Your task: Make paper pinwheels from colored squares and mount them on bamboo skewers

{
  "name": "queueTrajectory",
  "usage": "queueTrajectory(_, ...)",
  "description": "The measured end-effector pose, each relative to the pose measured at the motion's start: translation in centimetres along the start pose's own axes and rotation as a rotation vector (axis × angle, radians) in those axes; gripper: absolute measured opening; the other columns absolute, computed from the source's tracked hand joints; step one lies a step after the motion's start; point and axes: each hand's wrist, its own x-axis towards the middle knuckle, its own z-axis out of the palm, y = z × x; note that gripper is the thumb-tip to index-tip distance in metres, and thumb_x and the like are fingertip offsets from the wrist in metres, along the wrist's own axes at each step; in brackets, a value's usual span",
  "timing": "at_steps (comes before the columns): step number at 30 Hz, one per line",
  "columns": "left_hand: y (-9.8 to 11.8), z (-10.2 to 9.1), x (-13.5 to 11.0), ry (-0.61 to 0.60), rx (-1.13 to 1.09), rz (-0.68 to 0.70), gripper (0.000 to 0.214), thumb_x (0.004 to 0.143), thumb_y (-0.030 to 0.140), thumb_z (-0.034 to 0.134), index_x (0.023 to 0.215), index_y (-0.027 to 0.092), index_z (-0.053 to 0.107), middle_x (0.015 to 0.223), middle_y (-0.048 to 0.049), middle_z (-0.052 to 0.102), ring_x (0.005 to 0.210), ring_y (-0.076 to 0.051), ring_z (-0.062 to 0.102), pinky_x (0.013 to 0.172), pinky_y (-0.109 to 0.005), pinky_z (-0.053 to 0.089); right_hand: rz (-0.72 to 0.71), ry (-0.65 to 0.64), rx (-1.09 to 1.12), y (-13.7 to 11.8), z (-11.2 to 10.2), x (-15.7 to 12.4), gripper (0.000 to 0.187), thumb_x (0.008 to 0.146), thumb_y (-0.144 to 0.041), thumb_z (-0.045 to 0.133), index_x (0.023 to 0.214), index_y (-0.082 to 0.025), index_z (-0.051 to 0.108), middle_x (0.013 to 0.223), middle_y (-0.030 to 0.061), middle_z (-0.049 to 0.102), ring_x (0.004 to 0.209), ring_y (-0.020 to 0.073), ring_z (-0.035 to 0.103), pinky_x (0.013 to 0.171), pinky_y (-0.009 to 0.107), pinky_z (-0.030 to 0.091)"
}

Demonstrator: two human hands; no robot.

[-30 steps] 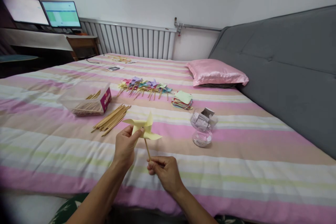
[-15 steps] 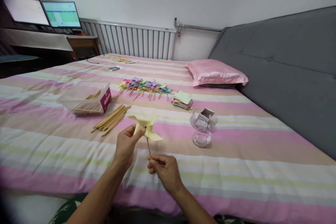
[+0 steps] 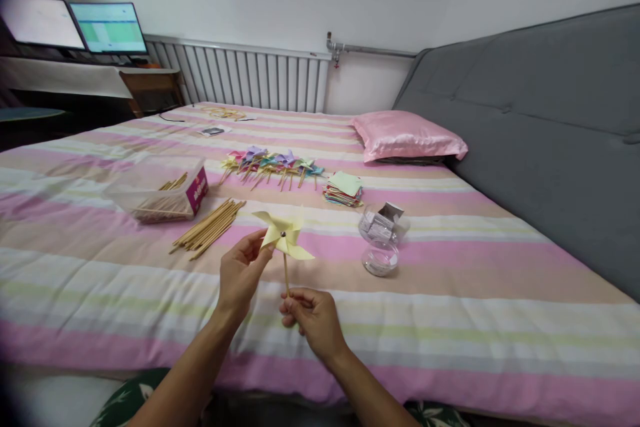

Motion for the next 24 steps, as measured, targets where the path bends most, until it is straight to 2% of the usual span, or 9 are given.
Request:
queueTrajectory(4,0.20,-0.07,-0.15,0.016,0.049,0.026,0.026,0.073,0.029,0.066,0.095,0.016,0.068,0.083,-0.0037,0.069,0.072,-0.014,0.058,0.065,-0.023,0.043,-0.001,-0.004,-0.027,-0.01,0.10,-0.08,0.036,0.071,-0.045,0.069,0.089,-0.014,0.071,0.074,0.0091,0.071,0.057,0.0146,0.064,0.040,0.017,0.032)
queueTrajectory(7,0.30,-0.08,-0.27,0.026,0.090,0.004,0.016,0.076,0.030,0.062,0.078,0.016,0.069,0.063,0.0020,0.061,0.059,-0.010,0.051,0.057,-0.021,0.038,-0.026,-0.010,-0.044,0.07,0.16,-0.05,0.035,0.071,-0.044,0.069,0.088,-0.013,0.071,0.073,0.0084,0.070,0.056,0.0137,0.063,0.041,0.017,0.035)
queueTrajectory(10,0.31,0.01,-0.39,0.024,0.129,-0.019,0.022,0.077,0.032,0.061,0.063,0.015,0.064,0.050,0.0045,0.050,0.052,-0.009,0.045,0.053,-0.021,0.034,-0.043,-0.020,-0.050,0.26,0.16,0.00,0.034,0.072,-0.043,0.069,0.088,-0.013,0.071,0.073,0.0079,0.070,0.056,0.0132,0.063,0.044,0.019,0.039)
queueTrajectory(20,0.65,0.22,-0.57,0.002,0.113,-0.048,0.026,0.076,0.031,0.060,0.056,0.015,0.059,0.049,0.0037,0.052,0.050,-0.009,0.046,0.052,-0.020,0.036,-0.039,-0.045,-0.057,0.18,0.12,-0.04,0.031,0.073,-0.042,0.068,0.087,-0.014,0.071,0.071,0.0066,0.069,0.053,0.0117,0.061,0.044,0.018,0.038)
queueTrajectory(24,0.70,0.24,-0.53,-0.021,0.083,-0.062,0.021,0.075,0.032,0.062,0.064,0.014,0.063,0.056,0.0017,0.058,0.053,-0.009,0.048,0.053,-0.020,0.038,-0.032,-0.040,-0.041,0.14,0.08,-0.06,0.031,0.074,-0.042,0.068,0.086,-0.013,0.070,0.072,0.0070,0.069,0.052,0.0109,0.061,0.041,0.017,0.033)
